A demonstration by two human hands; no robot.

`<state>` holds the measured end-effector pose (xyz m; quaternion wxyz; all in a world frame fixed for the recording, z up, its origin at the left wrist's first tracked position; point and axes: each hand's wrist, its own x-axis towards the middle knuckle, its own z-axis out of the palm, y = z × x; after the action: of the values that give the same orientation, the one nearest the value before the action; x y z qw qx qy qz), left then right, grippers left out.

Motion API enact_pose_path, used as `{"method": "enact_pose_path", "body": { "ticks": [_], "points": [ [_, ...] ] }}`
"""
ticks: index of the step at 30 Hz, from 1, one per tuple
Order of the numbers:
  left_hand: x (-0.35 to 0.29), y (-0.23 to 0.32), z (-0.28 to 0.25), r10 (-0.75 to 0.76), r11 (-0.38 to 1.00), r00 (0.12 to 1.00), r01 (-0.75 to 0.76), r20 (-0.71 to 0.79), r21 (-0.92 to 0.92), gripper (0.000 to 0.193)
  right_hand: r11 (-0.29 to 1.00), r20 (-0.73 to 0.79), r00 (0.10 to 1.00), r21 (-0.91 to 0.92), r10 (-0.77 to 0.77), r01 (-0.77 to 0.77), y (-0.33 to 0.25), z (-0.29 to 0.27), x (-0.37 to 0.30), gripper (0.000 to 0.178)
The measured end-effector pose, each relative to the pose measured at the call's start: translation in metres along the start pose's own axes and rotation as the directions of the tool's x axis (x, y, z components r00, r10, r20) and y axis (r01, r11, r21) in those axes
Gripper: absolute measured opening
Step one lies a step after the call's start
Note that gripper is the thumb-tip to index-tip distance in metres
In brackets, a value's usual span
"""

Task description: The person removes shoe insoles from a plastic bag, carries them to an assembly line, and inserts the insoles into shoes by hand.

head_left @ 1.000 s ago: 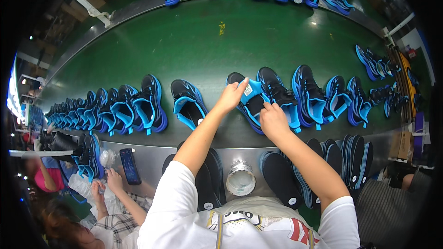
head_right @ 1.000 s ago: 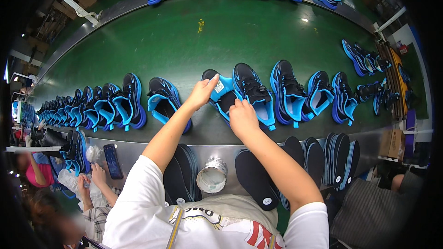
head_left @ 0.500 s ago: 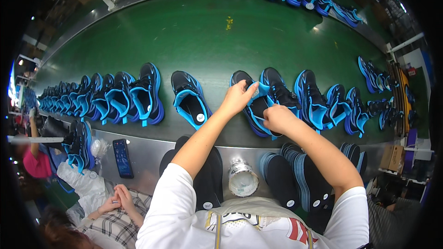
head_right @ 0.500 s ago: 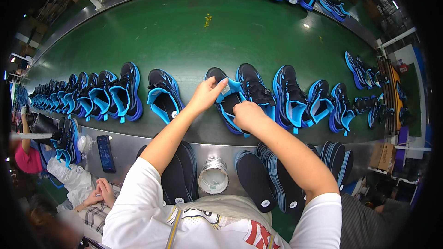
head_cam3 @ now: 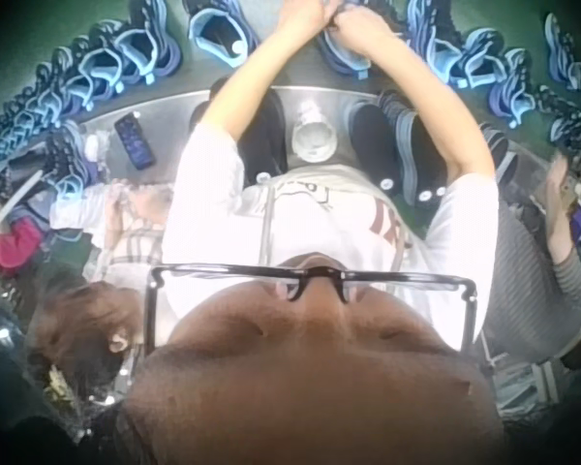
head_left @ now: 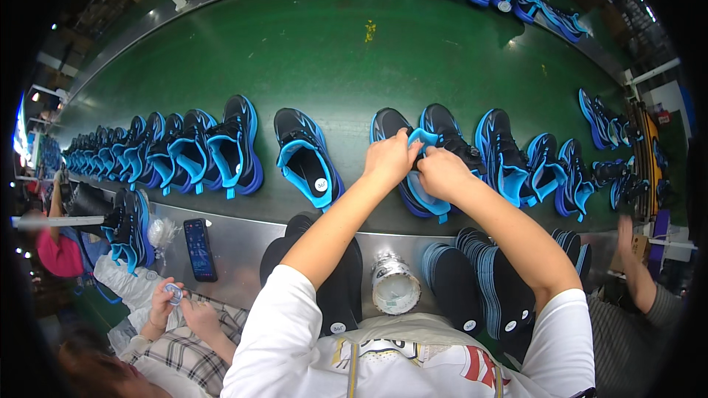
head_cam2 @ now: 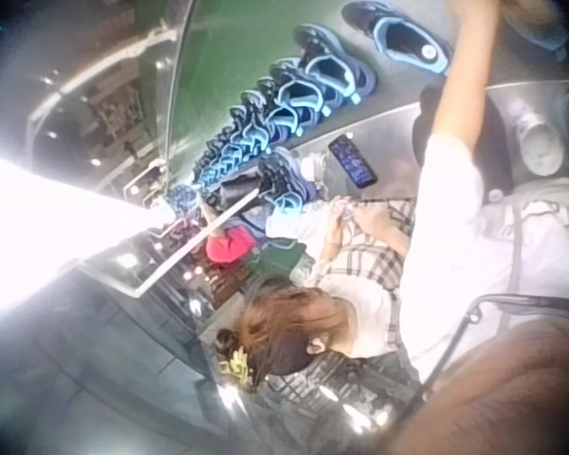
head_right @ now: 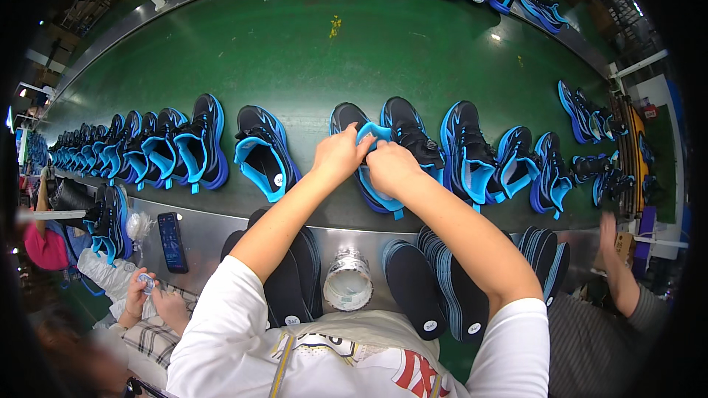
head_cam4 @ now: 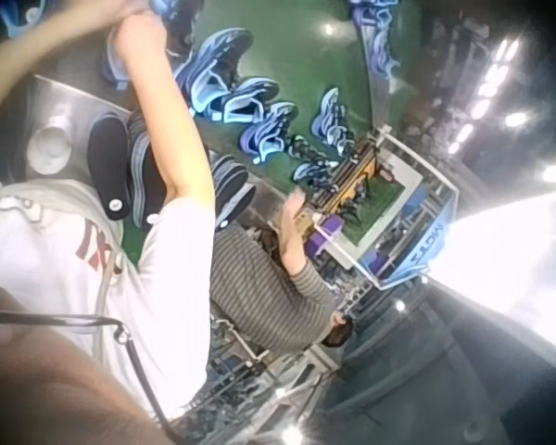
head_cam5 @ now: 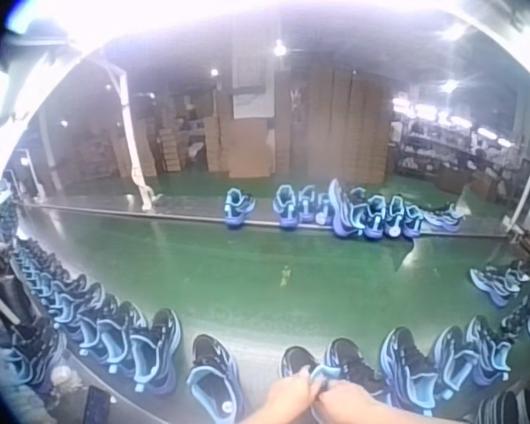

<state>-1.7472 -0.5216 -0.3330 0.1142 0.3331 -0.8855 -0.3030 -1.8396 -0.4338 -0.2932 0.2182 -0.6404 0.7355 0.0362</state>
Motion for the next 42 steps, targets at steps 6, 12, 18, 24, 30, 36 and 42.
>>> {"method": "enact_pose_path", "body": {
  "ticks": [6,12,18,24,30,36,42],
  "points": [
    [-0.005,-0.020,0.013,0.137,0.976,0.987,-0.119,-0.084,0.183,0.027,0.994,0.149,0.987,0.105,-0.054,0.038,-0.001,-0.032,-0.069,0.017],
    [-0.008,-0.010,0.007,0.085,0.996,0.990,-0.081,-0.113,0.040,0.025,0.992,-0.012,0.992,0.037,0.123,-0.122,-0.011,-0.008,-0.092,0.041],
    [-0.013,-0.004,-0.007,-0.010,0.998,0.994,0.003,-0.110,-0.069,0.028,0.997,-0.422,0.905,-0.076,-0.051,0.020,-0.012,0.018,-0.085,0.028],
    [-0.021,-0.004,-0.009,-0.035,0.977,0.991,0.007,-0.128,-0.214,0.031,0.987,-0.296,0.945,-0.116,-0.142,0.112,0.000,0.025,-0.083,0.017],
    [-0.023,0.001,-0.006,-0.091,0.924,0.991,0.046,-0.101,-0.378,0.029,0.999,-0.187,0.982,-0.031,0.018,-0.025,-0.014,0.042,-0.034,0.013],
    [-0.021,-0.010,0.004,-0.032,0.918,0.993,-0.015,-0.111,-0.397,0.032,0.991,-0.182,0.974,0.041,0.131,-0.126,-0.015,0.055,-0.007,0.015],
    [-0.017,-0.022,0.011,-0.279,0.699,0.960,0.231,0.039,-0.677,0.039,0.993,-0.164,0.980,0.000,0.115,-0.116,-0.024,0.003,-0.052,0.032]
  ]
}}
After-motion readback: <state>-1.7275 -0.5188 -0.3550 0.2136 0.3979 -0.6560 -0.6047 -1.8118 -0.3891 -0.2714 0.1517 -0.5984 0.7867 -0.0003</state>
